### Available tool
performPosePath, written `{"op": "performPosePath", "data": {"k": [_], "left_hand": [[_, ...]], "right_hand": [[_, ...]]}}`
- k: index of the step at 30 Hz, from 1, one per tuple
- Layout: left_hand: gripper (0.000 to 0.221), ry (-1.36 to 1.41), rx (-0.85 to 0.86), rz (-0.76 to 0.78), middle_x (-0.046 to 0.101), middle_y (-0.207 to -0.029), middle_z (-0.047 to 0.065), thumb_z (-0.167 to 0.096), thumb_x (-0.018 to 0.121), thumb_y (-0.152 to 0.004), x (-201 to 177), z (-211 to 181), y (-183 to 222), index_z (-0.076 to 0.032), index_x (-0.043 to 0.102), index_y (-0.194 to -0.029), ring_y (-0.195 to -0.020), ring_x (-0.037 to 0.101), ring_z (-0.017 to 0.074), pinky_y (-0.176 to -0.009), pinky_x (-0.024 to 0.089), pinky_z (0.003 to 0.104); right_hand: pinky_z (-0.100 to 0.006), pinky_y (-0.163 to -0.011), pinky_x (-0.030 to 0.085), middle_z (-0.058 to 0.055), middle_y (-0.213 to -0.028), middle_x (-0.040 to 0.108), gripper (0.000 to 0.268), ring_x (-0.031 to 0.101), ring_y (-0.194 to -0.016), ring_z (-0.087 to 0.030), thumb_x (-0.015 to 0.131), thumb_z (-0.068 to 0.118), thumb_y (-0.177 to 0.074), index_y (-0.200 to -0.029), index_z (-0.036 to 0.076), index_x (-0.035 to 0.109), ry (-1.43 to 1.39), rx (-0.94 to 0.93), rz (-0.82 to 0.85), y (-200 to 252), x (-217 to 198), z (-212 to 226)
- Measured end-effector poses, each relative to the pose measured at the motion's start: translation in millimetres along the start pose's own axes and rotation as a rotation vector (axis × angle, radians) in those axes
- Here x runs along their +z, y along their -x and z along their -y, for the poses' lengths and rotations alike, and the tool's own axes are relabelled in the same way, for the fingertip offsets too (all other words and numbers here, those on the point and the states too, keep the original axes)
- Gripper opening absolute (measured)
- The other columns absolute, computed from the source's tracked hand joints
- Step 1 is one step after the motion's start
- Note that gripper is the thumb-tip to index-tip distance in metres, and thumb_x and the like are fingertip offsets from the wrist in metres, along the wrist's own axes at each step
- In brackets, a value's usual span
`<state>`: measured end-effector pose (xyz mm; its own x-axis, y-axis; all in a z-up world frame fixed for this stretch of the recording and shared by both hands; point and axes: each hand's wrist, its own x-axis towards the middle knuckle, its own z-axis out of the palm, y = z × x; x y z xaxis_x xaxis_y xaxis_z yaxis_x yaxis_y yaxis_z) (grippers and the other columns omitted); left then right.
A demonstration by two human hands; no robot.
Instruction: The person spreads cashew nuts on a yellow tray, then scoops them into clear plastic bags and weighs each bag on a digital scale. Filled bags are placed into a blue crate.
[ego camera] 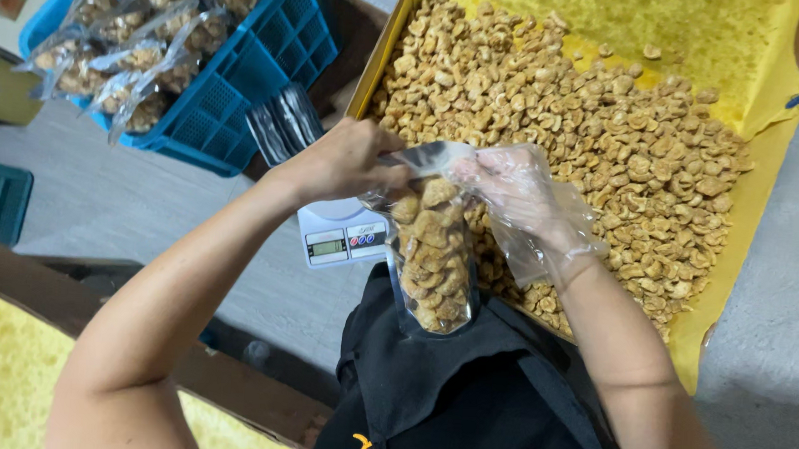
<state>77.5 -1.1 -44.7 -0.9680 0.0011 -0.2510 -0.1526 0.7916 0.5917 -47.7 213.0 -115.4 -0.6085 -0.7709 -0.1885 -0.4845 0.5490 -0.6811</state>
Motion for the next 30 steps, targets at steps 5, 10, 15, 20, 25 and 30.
{"op": "performPosePath", "data": {"k": [5,10,15,20,25,30], "left_hand": [[0.036,0.016,0.094,-0.101,0.073,-0.090,0.020,-0.026,0.077,-0.081,17.8,7.1,-12.0,0.002,0.073,-0.103,-0.086,0.072,0.0313,-0.081,0.057,0.040],[0.043,0.020,-0.027,0.066,0.074,-0.093,0.018,-0.032,0.078,-0.080,10.8,10.5,-3.0,0.000,0.071,-0.108,-0.083,0.073,0.0287,-0.077,0.058,0.039],[0.042,-0.013,0.045,0.042,0.075,-0.089,0.017,-0.031,0.078,-0.081,0.0,2.5,9.5,0.002,0.072,-0.105,-0.078,0.073,0.0270,-0.075,0.059,0.039],[0.030,-0.110,-0.161,0.124,0.073,-0.079,0.016,-0.028,0.075,-0.082,-5.5,4.7,28.6,-0.002,0.071,-0.097,-0.072,0.072,0.0274,-0.070,0.059,0.041],[0.020,-0.077,-0.118,-0.011,0.071,-0.073,0.016,-0.022,0.069,-0.087,14.7,32.2,50.0,-0.003,0.070,-0.086,-0.068,0.071,0.0293,-0.070,0.056,0.041],[0.026,-0.441,-0.052,-0.254,0.070,-0.077,0.013,-0.025,0.060,-0.102,44.5,59.7,51.2,-0.004,0.067,-0.087,-0.070,0.071,0.0294,-0.061,0.057,0.041]], "right_hand": [[-0.020,-0.054,0.055,0.000,-0.080,0.075,0.015,0.064,-0.062,-0.003,0.072,0.023,-0.092,-0.101,0.012,0.078,-0.505,-0.150,0.031,-7.7,19.6,12.7],[-0.023,-0.052,0.056,0.000,-0.081,0.078,0.020,0.066,-0.058,-0.007,0.074,0.030,-0.089,-0.099,0.014,0.079,-0.471,-0.119,0.023,-6.0,27.1,9.9],[-0.022,-0.057,0.058,-0.001,-0.084,0.079,0.021,0.071,-0.065,-0.007,0.075,0.031,-0.088,-0.100,0.013,0.078,-0.523,-0.217,-0.005,-5.8,35.6,7.7],[-0.022,-0.056,0.059,-0.002,-0.082,0.078,0.016,0.071,-0.063,-0.007,0.072,0.027,-0.093,-0.096,0.012,0.078,-0.565,-0.229,-0.086,-8.2,39.2,-1.2],[-0.021,-0.057,0.051,0.001,-0.078,0.071,0.014,0.062,-0.066,-0.006,0.071,0.023,-0.094,-0.095,0.011,0.077,-0.591,-0.205,-0.093,-7.7,33.5,-21.7],[-0.025,-0.046,0.035,0.004,-0.055,0.055,0.031,0.043,-0.050,-0.007,0.070,0.026,-0.098,-0.072,0.009,0.073,-0.395,-0.190,-0.133,-9.8,35.3,-34.9]]}}
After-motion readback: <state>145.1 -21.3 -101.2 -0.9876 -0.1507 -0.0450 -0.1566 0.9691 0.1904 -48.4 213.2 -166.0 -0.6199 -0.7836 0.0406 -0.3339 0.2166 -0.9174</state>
